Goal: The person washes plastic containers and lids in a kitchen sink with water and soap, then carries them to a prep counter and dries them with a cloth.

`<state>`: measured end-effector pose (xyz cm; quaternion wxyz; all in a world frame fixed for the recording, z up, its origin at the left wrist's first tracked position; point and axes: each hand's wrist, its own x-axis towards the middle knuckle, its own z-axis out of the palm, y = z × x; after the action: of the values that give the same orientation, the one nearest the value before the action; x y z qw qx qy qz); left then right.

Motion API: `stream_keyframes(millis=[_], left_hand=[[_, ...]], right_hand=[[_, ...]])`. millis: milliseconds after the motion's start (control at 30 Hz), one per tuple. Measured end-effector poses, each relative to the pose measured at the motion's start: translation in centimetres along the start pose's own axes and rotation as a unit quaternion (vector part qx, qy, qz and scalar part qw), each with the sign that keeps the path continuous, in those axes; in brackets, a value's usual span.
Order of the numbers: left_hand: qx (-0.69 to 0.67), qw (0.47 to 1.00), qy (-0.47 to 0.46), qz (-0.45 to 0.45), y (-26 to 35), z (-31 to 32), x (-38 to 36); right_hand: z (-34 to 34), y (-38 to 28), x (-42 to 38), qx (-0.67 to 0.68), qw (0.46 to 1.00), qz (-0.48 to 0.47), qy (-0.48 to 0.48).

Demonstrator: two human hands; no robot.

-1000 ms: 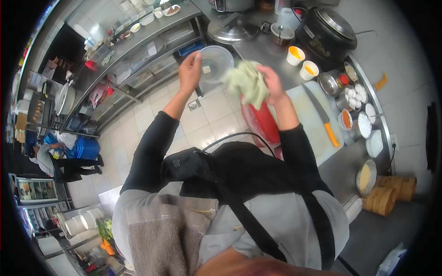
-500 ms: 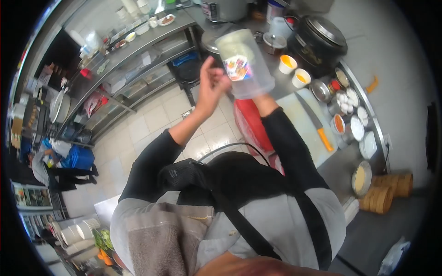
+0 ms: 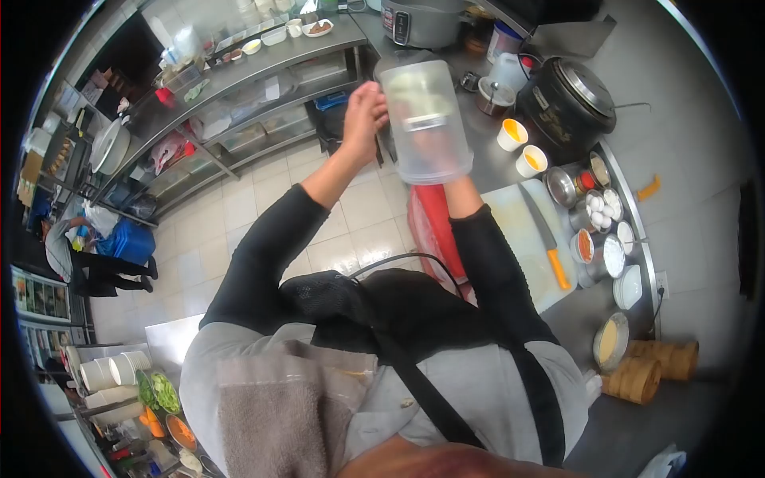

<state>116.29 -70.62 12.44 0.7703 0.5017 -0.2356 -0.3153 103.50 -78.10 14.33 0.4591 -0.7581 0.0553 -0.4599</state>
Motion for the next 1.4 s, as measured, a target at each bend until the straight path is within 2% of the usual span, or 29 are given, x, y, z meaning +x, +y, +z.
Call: stream_keyframes(millis=[33,100,200,233,300,333,367,433,467,533,633,667,700,733,767,800,833,900,933,967,1000,1100,1133,1167,1200,1233,1300,1367,1400], left_hand=[[-0.071,0.995,-0.065,0.000,2.1,0.7,-1.9],[-0.190,0.970,-0.138,-0.057,2.1,2.0,-2.8],[-0.139,0.984,-0.049,0.098,1.5,4.6,-3.9],[-0.151,0.983,-0.065,0.084,1.0,4.1,-3.3],[-0.172,0.979,-0.099,0.051,0.4,3.0,-2.2],[-0.206,0.968,-0.121,0.077,0.8,2.9,-2.1],[-0.191,0.963,-0.151,0.117,1.0,2.2,-1.0],[-0.189,0.969,-0.133,0.087,2.0,-0.6,0.9],[-0.174,0.973,-0.123,0.088,2.8,-2.1,1.7],[-0.099,0.976,-0.096,0.169,5.3,-4.1,2.6],[-0.017,0.983,-0.045,0.178,5.1,-5.2,1.3],[-0.010,0.984,-0.059,0.166,4.6,-4.6,0.5],[-0.007,0.985,-0.080,0.156,3.2,-3.8,0.1],[-0.006,0.983,-0.107,0.147,1.4,-2.9,0.0],[-0.007,0.981,-0.136,0.138,0.0,-1.6,-0.2],[-0.100,0.973,-0.195,0.070,0.1,-0.9,-0.7],[-0.060,0.966,-0.248,0.041,0.7,-1.5,-0.2],[-0.044,0.955,-0.288,0.060,1.7,-1.6,-0.9],[0.022,0.945,-0.303,0.120,2.4,-1.5,-1.7],[0.088,0.928,-0.316,0.180,3.2,-1.1,-2.4],[0.153,0.901,-0.328,0.240,4.2,-0.7,-2.6],[0.336,0.812,-0.310,0.362,7.0,-0.6,-3.1],[0.369,0.802,-0.289,0.370,7.4,-0.7,-3.2],[0.434,0.763,-0.292,0.380,7.6,-0.7,-2.9],[0.498,0.717,-0.296,0.387,7.9,-0.6,-2.5],[0.558,0.665,-0.301,0.394,8.4,-0.3,-2.3],[0.624,0.578,-0.291,0.438,8.8,1.3,-2.7],[0.643,0.504,-0.304,0.490,9.1,3.1,-2.5],[0.623,0.503,-0.311,0.511,8.7,3.7,-2.3]], right_hand=[[-0.2,1.0,-0.2,-0.255,0.957,-0.137,-0.015],[1.7,2.7,-0.9,0.004,1.000,-0.028,0.000],[3.3,3.3,-0.6,0.307,0.945,0.112,0.012],[3.1,1.4,-0.1,0.430,0.889,0.155,0.011],[2.6,-1.8,-0.1,0.648,0.727,0.227,0.015],[2.5,-2.0,-0.4,0.663,0.710,0.229,0.057],[1.9,-1.7,-1.2,0.699,0.672,0.242,0.033],[0.3,0.7,-4.3,0.769,0.580,0.268,-0.012],[-0.2,3.7,-5.5,0.817,0.529,0.158,-0.166],[-2.9,0.5,-8.4,0.680,0.684,0.259,0.050],[-5.1,-4.5,-7.9,0.604,0.770,0.201,0.039],[-4.6,-5.9,-7.0,0.524,0.828,0.201,0.011],[-4.2,-3.2,-6.9,0.370,0.909,0.186,-0.054],[-2.1,-3.1,-5.8,0.151,0.980,0.110,-0.072],[-0.1,-6.1,-3.9,-0.277,0.956,-0.093,0.031],[-0.4,-5.8,-3.6,-0.213,0.972,-0.052,0.080],[-0.7,-5.0,-2.6,-0.142,0.982,-0.019,0.124],[-1.1,-3.3,1.3,0.016,0.980,0.028,0.196],[-2.6,-2.4,2.2,0.032,0.970,0.199,0.135],[-4.7,-1.5,2.9,0.047,0.929,0.361,0.069],[-5.2,0.8,2.9,0.126,0.913,0.375,0.104],[-6.6,-2.5,2.6,0.406,0.883,0.215,0.093],[-7.8,-3.0,2.2,0.348,0.910,0.226,0.012],[-7.0,-3.2,1.3,0.151,0.980,0.133,-0.006],[-5.4,-4.1,0.1,-0.053,0.998,0.031,-0.021],[-4.4,-4.5,-0.4,-0.254,0.964,-0.074,-0.030],[-4.2,-2.1,-1.7,-0.072,0.997,0.023,0.009],[-4.1,-1.5,-3.1,0.113,0.987,0.092,0.065],[-4.2,-1.3,-3.5,0.171,0.973,0.117,0.098]])
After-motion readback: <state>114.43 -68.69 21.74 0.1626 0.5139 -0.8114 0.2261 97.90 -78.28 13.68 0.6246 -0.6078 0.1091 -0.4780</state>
